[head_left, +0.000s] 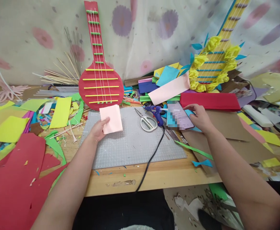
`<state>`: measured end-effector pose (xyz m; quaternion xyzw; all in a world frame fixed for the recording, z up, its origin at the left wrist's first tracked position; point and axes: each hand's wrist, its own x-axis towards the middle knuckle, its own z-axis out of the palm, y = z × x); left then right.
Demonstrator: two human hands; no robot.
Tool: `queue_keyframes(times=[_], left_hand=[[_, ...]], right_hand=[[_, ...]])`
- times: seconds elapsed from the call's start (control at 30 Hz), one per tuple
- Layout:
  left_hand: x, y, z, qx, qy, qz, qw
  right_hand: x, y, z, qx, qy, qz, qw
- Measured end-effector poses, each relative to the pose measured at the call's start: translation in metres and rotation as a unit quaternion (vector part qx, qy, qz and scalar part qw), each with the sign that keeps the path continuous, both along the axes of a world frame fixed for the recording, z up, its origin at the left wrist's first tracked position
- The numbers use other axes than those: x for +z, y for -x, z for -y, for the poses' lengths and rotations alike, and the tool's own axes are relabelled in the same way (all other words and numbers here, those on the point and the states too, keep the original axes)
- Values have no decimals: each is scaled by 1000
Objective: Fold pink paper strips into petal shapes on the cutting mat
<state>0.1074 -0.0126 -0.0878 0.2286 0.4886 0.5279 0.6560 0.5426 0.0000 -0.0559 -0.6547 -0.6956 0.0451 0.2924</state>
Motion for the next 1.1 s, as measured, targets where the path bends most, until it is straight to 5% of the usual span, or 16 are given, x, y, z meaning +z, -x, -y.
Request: queue_keyframes(times=[0.23,0.7,1.1], left_hand=[[1,1,4,-1,-10,18,1000],[6,4,1,41,-1,50,998],[3,8,-2,45,-4,72,996]], right_hand=[[-1,5,2,20,-2,6,1000],[-17,-5,-10,-15,-23,-160,987],[-5,5,-12,33,8,-90,995]])
